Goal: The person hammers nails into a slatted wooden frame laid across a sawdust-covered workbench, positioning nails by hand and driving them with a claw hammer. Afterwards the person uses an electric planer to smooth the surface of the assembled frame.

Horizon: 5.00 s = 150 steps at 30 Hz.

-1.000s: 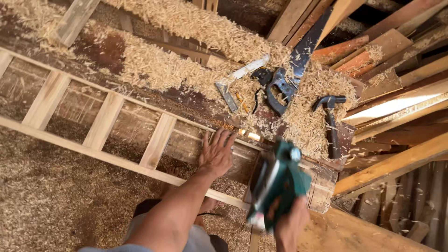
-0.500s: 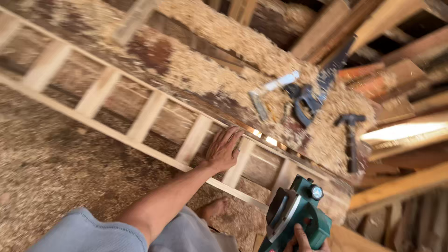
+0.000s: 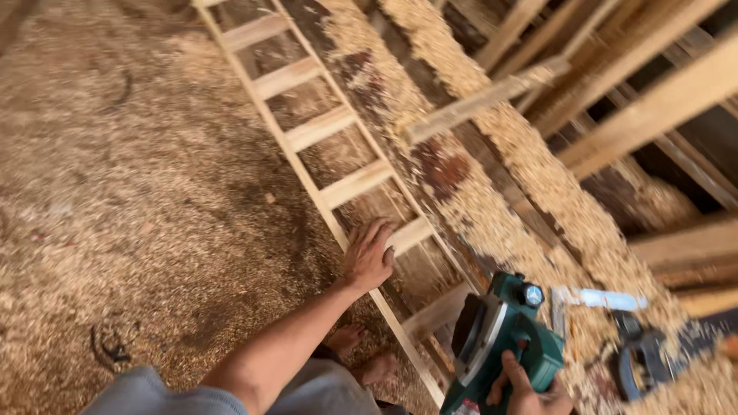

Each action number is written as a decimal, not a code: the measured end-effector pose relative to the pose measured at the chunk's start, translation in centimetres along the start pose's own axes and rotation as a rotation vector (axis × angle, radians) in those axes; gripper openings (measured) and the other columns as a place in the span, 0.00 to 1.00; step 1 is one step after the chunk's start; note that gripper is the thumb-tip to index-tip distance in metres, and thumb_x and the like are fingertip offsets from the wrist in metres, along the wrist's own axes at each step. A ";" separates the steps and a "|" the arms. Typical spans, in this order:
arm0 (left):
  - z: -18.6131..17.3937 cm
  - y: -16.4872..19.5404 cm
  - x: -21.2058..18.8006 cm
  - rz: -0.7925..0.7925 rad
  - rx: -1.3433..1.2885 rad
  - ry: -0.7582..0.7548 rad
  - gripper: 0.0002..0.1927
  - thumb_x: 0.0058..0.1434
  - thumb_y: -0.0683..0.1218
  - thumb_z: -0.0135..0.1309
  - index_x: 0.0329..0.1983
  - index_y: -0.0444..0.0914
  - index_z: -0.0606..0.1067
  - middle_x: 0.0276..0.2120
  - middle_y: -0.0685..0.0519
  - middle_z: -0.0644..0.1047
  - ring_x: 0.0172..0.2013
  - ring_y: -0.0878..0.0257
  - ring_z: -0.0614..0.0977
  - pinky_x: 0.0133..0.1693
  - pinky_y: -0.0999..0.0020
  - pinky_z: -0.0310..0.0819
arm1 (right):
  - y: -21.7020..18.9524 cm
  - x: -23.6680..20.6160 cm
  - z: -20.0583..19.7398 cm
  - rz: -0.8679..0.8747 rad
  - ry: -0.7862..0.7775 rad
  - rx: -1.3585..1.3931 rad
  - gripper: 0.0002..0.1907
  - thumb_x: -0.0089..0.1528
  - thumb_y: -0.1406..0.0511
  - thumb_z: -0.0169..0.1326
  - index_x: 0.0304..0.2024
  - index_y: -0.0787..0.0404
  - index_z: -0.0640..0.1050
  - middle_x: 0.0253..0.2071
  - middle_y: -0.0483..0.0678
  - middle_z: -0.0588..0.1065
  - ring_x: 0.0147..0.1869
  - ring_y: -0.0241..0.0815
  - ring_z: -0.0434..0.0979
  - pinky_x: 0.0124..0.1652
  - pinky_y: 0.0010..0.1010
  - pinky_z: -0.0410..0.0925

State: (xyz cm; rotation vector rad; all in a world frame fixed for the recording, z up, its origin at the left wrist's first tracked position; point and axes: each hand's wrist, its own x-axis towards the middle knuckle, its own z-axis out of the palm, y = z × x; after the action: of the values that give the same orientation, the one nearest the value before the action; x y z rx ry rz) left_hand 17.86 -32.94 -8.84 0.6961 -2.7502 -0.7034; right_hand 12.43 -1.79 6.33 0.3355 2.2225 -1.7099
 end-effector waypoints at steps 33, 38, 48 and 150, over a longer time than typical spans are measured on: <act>-5.5 -13.7 16.1 -0.164 0.033 -0.250 0.41 0.62 0.64 0.59 0.69 0.37 0.59 0.65 0.38 0.59 0.68 0.40 0.57 0.67 0.36 0.45 | -9.4 34.2 30.7 -0.007 0.209 0.038 0.13 0.62 0.71 0.61 0.47 0.58 0.74 0.40 0.50 0.75 0.33 0.42 0.76 0.33 0.33 0.71; -1.9 -13.7 15.4 -0.068 0.071 -0.294 0.43 0.62 0.63 0.60 0.70 0.33 0.59 0.63 0.36 0.59 0.66 0.37 0.57 0.66 0.29 0.35 | -11.2 35.4 33.2 -0.004 0.173 -0.036 0.12 0.63 0.71 0.61 0.49 0.59 0.74 0.44 0.52 0.74 0.38 0.42 0.75 0.37 0.33 0.72; -4.8 -9.2 13.9 -0.382 -0.093 -0.374 0.53 0.57 0.46 0.59 0.80 0.40 0.43 0.78 0.45 0.41 0.75 0.43 0.41 0.70 0.43 0.23 | -7.5 33.7 21.0 -0.098 0.050 -0.089 0.12 0.67 0.70 0.60 0.52 0.62 0.74 0.52 0.56 0.71 0.47 0.44 0.75 0.47 0.33 0.73; -4.8 16.6 -66.2 2.140 -0.382 -1.998 0.27 0.60 0.43 0.59 0.63 0.47 0.70 0.62 0.52 0.73 0.57 0.51 0.79 0.51 0.57 0.78 | 42.4 -67.6 10.8 1.256 1.907 0.032 0.10 0.64 0.63 0.57 0.35 0.63 0.75 0.34 0.57 0.76 0.38 0.61 0.78 0.37 0.49 0.68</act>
State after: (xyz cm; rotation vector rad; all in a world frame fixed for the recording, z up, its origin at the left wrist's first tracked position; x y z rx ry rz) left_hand 70.06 10.77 -2.39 2.0781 0.7573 0.5613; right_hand 91.63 -0.82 -7.95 3.3019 1.3929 -0.3347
